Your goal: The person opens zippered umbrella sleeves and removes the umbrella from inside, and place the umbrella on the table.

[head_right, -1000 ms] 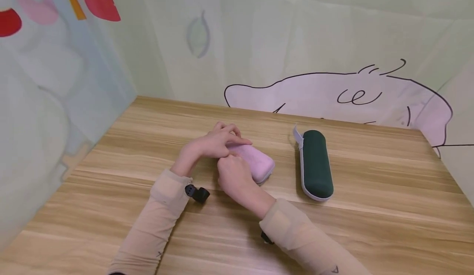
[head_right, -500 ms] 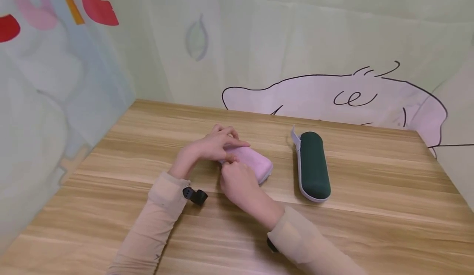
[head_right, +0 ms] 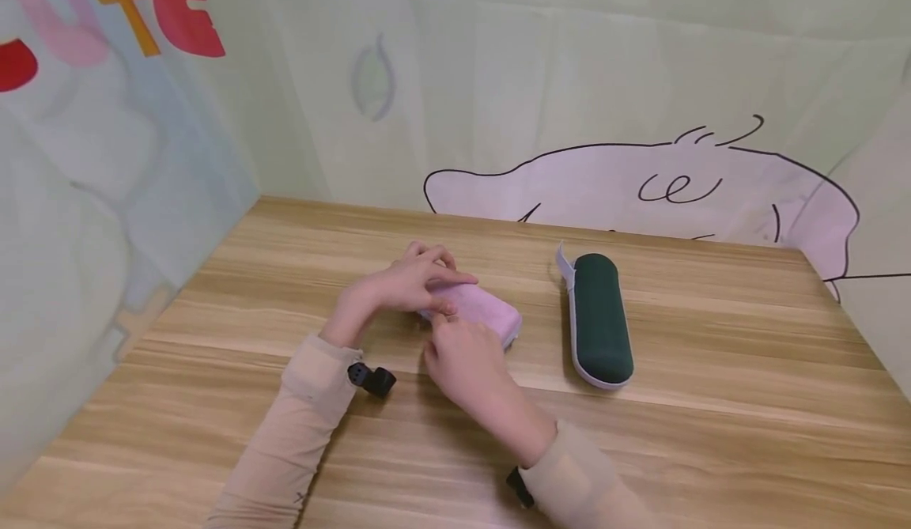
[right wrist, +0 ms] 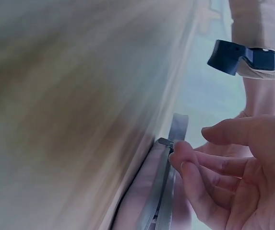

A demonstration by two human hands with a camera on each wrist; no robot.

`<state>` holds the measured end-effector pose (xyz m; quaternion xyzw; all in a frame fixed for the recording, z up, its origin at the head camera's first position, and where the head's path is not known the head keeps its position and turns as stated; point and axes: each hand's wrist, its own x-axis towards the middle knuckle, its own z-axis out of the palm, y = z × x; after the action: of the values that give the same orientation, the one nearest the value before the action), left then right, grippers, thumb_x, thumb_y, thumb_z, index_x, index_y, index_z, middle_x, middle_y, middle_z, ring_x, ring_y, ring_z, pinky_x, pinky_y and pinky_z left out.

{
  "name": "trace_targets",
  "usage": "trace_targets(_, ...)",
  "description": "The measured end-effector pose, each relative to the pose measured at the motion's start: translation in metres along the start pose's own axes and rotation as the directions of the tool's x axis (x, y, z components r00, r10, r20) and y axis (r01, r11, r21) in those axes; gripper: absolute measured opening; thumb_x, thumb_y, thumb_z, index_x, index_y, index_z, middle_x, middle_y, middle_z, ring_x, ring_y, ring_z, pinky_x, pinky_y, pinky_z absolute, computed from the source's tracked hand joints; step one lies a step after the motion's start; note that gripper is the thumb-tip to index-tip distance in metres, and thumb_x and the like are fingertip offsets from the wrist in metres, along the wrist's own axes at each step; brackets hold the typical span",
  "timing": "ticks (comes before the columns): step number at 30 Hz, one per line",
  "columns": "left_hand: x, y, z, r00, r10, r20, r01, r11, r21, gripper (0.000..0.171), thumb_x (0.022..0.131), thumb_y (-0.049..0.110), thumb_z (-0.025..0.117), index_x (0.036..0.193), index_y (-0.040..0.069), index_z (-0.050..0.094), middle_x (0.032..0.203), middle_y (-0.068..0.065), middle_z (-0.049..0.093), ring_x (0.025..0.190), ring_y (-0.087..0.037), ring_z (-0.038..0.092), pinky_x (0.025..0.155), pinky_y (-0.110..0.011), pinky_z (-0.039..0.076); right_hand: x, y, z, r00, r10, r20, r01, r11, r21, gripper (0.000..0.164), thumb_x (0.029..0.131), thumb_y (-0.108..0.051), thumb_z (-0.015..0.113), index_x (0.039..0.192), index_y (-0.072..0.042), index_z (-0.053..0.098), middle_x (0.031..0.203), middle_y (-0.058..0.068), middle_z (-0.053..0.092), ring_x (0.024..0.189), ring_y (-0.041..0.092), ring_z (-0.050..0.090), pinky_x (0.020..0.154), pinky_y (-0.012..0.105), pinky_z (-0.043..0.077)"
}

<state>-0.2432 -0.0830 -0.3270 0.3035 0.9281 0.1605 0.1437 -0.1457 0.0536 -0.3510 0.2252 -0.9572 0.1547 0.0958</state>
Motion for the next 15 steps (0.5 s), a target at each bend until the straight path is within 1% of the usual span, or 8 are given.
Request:
trace_targets(6,-0.001,0.0002,0.0003,1.0,0.001,-0.009,-0.001,1.0,0.005,0.05,0.087,0.04,0.068,0.135,0.033,0.055,0.128,-0.002,0.049,0.115,-0.027,0.035,0.089,-0.041,0.038,-0.004,-0.0005,-0.0038,0.999,0.038,0.002,-0.038,0.999,0.037,0.012,0.085,-0.022,0.069,0.081,-0.011,0.066,0.066,-0.005,0.058,0.053,0.007,0.043,0.048,0.024,0.035)
trace_targets(10,-0.0011,0.0008,0.0005,1.0,-0.003,-0.01,0.003,1.0,-0.003,0.05,0.087,0.039,0.068,0.135,0.032,0.056,0.128,-0.002,0.049,0.115,-0.027,0.035,0.09,-0.042,0.037,-0.0066,0.0003,-0.0066,0.998,0.056,0.006,-0.056,0.996,0.071,0.016,0.085,-0.022,0.07,0.092,-0.008,0.07,0.079,-0.001,0.067,0.058,0.008,0.05,0.053,0.025,0.041)
trace_targets(15,-0.0003,0.0001,0.0009,1.0,-0.004,-0.011,0.004,1.0,-0.004,0.05,0.087,0.038,0.068,0.135,0.032,0.056,0.127,-0.002,0.049,0.114,-0.027,0.035,0.09,-0.042,0.037,-0.009,0.0035,-0.0089,0.999,0.053,-0.002,-0.052,0.993,0.106,0.019,0.084,-0.022,0.071,0.097,-0.007,0.071,0.09,0.003,0.069,0.068,0.012,0.059,0.062,0.029,0.048)
